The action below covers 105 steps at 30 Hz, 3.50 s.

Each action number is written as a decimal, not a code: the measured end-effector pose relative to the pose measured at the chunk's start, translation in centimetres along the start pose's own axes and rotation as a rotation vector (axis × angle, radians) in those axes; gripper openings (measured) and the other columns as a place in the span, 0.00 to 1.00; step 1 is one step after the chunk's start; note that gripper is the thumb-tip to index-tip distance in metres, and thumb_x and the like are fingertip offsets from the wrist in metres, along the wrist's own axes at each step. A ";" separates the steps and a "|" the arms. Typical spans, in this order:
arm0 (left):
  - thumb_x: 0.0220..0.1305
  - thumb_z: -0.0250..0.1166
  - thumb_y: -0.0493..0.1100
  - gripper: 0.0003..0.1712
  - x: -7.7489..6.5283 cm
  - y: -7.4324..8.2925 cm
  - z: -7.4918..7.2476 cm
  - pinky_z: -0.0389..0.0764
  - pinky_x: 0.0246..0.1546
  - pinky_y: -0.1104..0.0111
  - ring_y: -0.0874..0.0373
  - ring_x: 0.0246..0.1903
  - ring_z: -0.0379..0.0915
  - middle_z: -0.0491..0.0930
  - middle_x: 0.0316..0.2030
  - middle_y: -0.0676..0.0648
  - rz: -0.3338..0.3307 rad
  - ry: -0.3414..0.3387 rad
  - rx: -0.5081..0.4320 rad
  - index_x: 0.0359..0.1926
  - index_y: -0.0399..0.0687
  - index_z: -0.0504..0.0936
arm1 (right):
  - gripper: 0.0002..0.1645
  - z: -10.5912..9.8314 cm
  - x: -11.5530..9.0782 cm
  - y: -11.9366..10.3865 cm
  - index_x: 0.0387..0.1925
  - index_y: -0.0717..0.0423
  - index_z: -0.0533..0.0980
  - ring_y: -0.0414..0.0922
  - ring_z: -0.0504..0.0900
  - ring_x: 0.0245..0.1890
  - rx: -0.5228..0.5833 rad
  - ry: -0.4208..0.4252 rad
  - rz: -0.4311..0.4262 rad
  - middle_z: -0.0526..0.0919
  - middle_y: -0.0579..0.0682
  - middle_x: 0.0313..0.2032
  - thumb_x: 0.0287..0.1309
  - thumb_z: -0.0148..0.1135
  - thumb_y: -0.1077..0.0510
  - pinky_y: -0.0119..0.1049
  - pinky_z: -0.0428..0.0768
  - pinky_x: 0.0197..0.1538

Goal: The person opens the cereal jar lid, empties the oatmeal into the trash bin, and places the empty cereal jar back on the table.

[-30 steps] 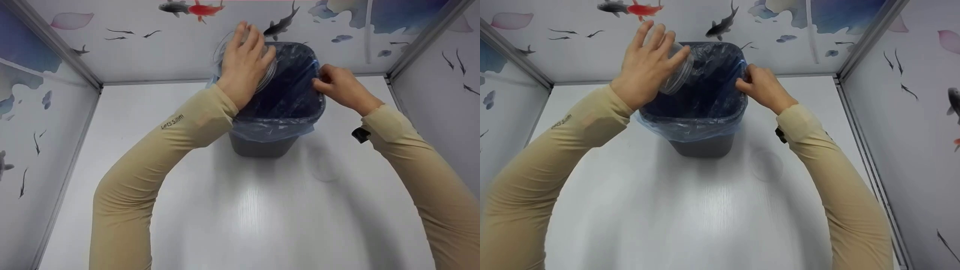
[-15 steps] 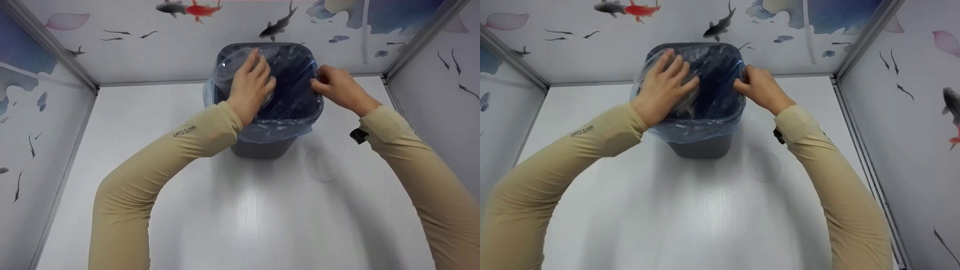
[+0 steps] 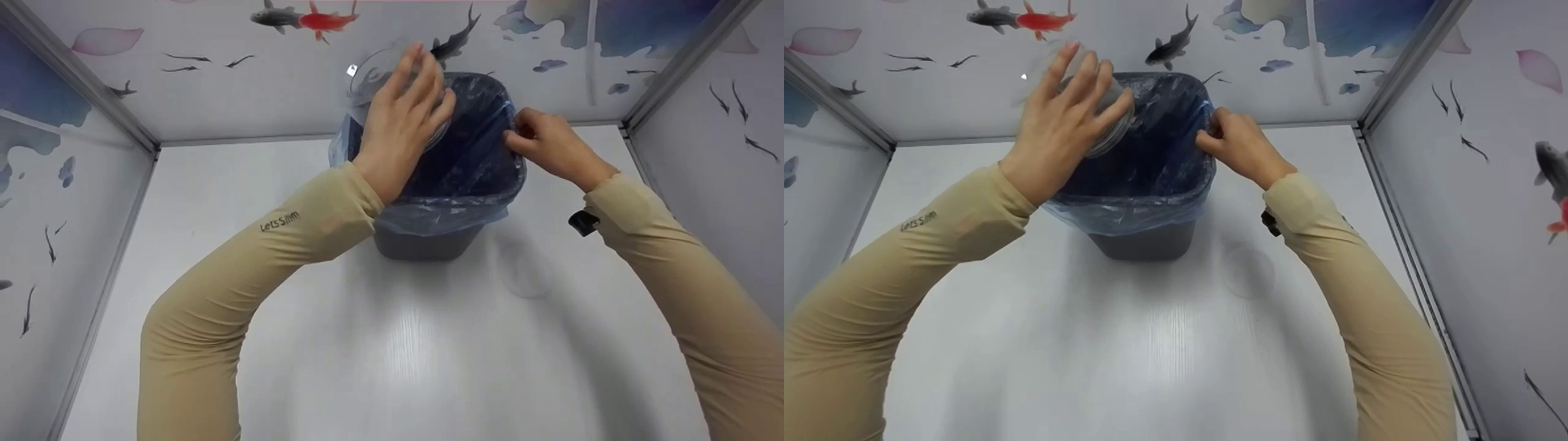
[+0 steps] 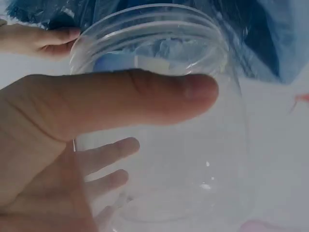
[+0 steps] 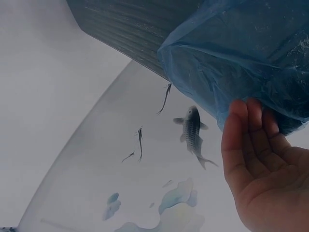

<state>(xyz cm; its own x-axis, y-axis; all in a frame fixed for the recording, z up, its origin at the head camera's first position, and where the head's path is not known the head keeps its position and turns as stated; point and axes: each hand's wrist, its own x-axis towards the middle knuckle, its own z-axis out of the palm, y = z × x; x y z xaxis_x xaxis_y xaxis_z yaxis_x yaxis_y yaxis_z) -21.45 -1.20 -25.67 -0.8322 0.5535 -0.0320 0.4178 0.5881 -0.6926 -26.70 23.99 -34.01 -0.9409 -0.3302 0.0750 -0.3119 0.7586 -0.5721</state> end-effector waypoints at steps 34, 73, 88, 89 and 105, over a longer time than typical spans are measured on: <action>0.55 0.61 0.22 0.46 -2.8 -4.6 5.2 0.46 0.66 0.44 0.42 0.68 0.49 0.62 0.66 0.42 -0.106 0.453 -0.276 0.69 0.62 0.63 | 0.13 0.5 -0.4 0.9 0.36 0.61 0.72 0.46 0.68 0.26 0.068 0.048 -0.041 0.73 0.52 0.28 0.67 0.54 0.54 0.32 0.64 0.29; 0.41 0.78 0.42 0.57 -7.0 -7.3 15.3 0.55 0.62 0.44 0.34 0.65 0.52 0.60 0.65 0.32 -0.374 0.319 -0.769 0.70 0.43 0.54 | 0.14 2.0 -5.0 6.4 0.48 0.64 0.77 0.30 0.76 0.47 0.222 0.018 -0.093 0.80 0.54 0.45 0.66 0.58 0.59 0.22 0.73 0.49; 0.34 0.82 0.40 0.61 -8.9 -4.7 20.7 0.60 0.61 0.43 0.33 0.63 0.57 0.62 0.64 0.31 -0.463 0.281 -0.896 0.69 0.37 0.57 | 0.13 3.4 -6.4 7.5 0.47 0.66 0.77 0.31 0.77 0.44 0.238 0.014 -0.130 0.80 0.57 0.45 0.65 0.59 0.61 0.22 0.73 0.49; 0.34 0.82 0.40 0.61 -9.0 -4.5 21.1 0.61 0.60 0.43 0.33 0.63 0.58 0.63 0.63 0.30 -0.473 0.284 -0.902 0.69 0.37 0.57 | 0.13 3.5 -6.5 7.6 0.47 0.66 0.77 0.31 0.77 0.45 0.243 0.014 -0.128 0.80 0.58 0.45 0.65 0.59 0.61 0.22 0.73 0.49; 0.32 0.85 0.40 0.62 -10.6 -0.1 24.4 0.66 0.60 0.49 0.36 0.61 0.63 0.63 0.61 0.30 -0.515 0.393 -0.961 0.65 0.35 0.56 | 0.12 5.2 -8.2 8.0 0.47 0.65 0.77 0.52 0.78 0.47 0.169 -0.028 -0.091 0.80 0.58 0.45 0.63 0.60 0.65 0.31 0.76 0.50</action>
<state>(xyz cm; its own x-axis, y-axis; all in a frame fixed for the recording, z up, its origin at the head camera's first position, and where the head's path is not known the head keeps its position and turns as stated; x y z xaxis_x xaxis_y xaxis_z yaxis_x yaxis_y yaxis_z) -21.57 -21.51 -42.81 -0.8839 0.1638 0.4380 0.3073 0.9095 0.2800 -20.83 29.83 -43.42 -0.9051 -0.4105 0.1110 -0.3664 0.6205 -0.6933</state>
